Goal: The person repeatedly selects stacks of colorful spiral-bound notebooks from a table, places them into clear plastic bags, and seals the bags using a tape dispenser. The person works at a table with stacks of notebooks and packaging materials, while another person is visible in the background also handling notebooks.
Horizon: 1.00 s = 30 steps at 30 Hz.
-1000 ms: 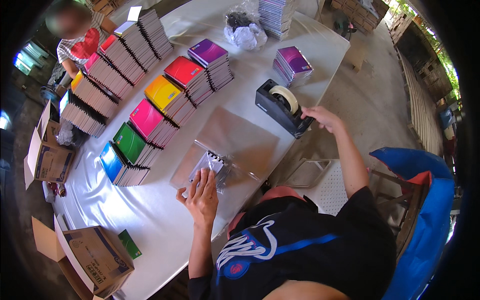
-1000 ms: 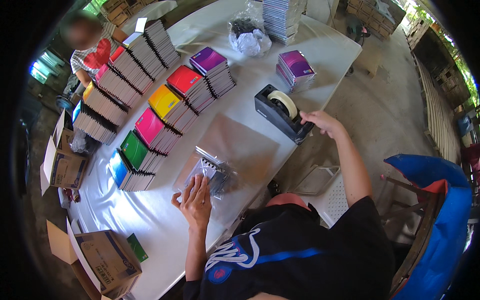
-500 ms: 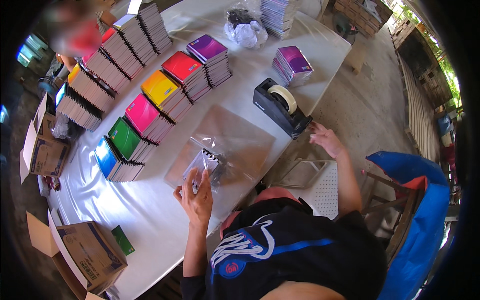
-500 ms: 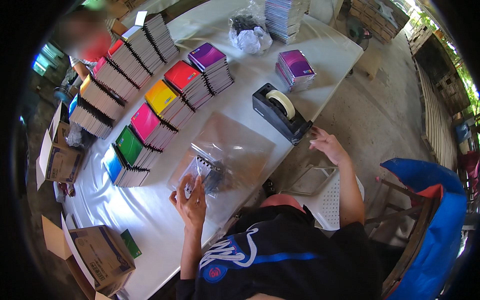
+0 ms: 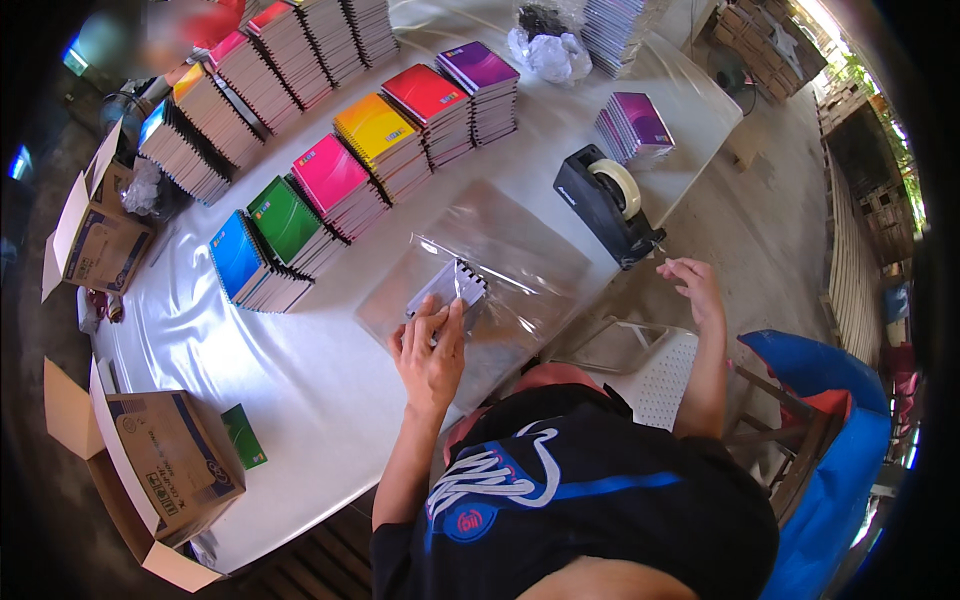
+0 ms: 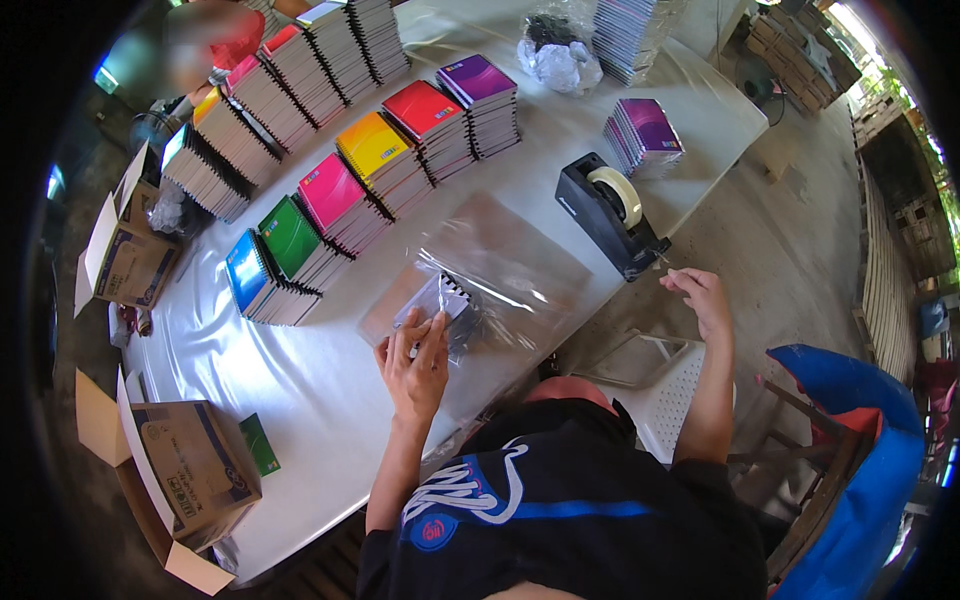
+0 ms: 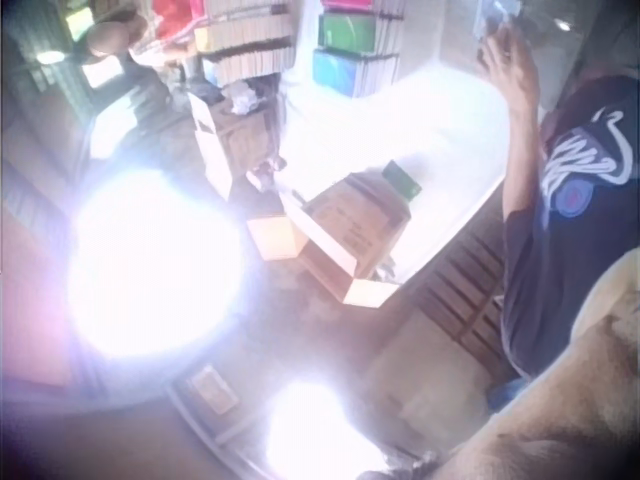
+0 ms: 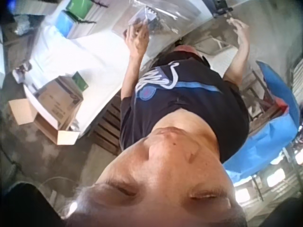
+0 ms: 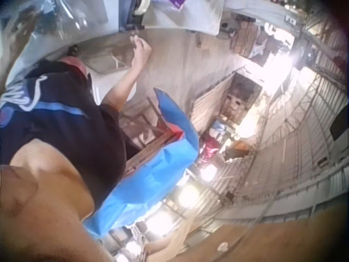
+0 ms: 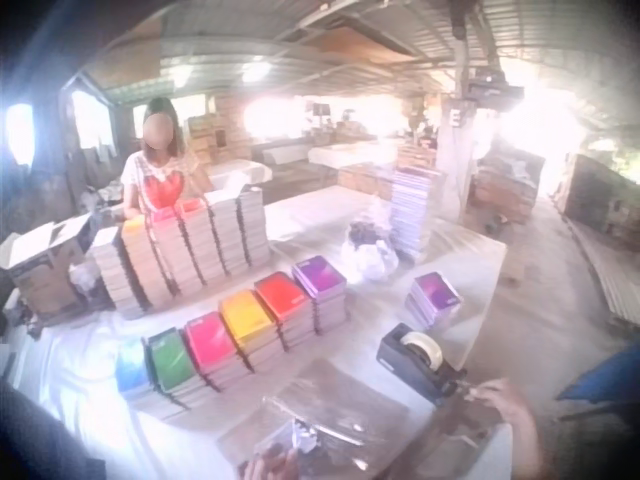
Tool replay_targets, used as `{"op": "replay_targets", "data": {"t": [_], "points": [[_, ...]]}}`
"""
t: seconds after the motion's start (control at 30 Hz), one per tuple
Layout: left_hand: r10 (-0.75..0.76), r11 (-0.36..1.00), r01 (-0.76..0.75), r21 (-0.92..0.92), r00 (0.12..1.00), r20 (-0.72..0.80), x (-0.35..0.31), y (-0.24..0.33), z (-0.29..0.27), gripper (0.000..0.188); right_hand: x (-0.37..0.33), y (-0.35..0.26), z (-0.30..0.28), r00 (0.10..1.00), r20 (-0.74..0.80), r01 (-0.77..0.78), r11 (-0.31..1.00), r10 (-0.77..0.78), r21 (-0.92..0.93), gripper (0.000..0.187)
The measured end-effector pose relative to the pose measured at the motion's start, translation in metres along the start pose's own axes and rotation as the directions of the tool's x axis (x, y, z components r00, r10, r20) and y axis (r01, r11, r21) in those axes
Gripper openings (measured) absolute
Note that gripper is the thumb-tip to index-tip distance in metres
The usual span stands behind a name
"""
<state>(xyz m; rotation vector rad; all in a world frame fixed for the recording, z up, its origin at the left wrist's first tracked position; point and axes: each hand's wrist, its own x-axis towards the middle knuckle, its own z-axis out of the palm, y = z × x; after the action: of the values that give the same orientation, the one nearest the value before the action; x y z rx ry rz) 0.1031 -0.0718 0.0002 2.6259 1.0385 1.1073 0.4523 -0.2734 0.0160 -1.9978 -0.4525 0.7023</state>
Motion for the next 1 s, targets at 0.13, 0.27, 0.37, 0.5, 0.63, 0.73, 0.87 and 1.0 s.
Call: {"op": "replay_targets", "data": {"t": [0.13,0.27,0.37,0.5,0.63,0.73,0.87,1.0], "points": [[0.017,1.000,-0.017,-0.014,1.000,-0.005,0.000,-0.001,0.000,0.035,0.003,0.000,-0.009,0.985,0.092,-0.158,0.982,0.149,0.102,0.018],[0.017,1.000,-0.017,-0.013,1.000,0.002,0.001,-0.002,0.000,0.035,0.011,0.017,-0.014,0.976,0.120,-0.194,0.976,0.182,0.098,0.020],[0.019,1.000,-0.019,-0.002,1.000,0.017,0.001,-0.003,0.000,0.034,0.028,0.031,-0.006,1.000,-0.012,-0.006,0.908,0.001,-0.418,0.018],[0.014,1.000,-0.015,0.008,0.999,0.033,0.000,-0.003,-0.003,0.034,0.030,0.045,0.009,0.907,-0.263,-0.018,0.593,-0.329,-0.805,0.013],[0.026,1.000,-0.026,0.006,0.999,0.023,-0.004,-0.004,-0.001,0.035,0.012,0.031,0.008,0.788,-0.180,0.160,0.478,-0.589,-0.864,0.010],[0.021,0.999,-0.021,-0.030,1.000,0.009,-0.003,-0.006,0.002,0.041,-0.010,-0.019,0.038,0.602,-0.068,0.511,0.449,-0.795,-0.733,0.008],[-0.059,0.983,0.057,-0.177,0.998,-0.007,-0.010,-0.012,0.010,0.049,-0.058,-0.078,0.126,0.755,-0.048,0.640,0.718,-0.654,0.276,0.012],[-0.083,0.968,0.071,-0.242,0.996,-0.041,-0.013,-0.014,0.013,0.048,-0.094,-0.111,0.202,0.865,0.370,0.069,0.812,-0.338,0.580,0.033]]}}
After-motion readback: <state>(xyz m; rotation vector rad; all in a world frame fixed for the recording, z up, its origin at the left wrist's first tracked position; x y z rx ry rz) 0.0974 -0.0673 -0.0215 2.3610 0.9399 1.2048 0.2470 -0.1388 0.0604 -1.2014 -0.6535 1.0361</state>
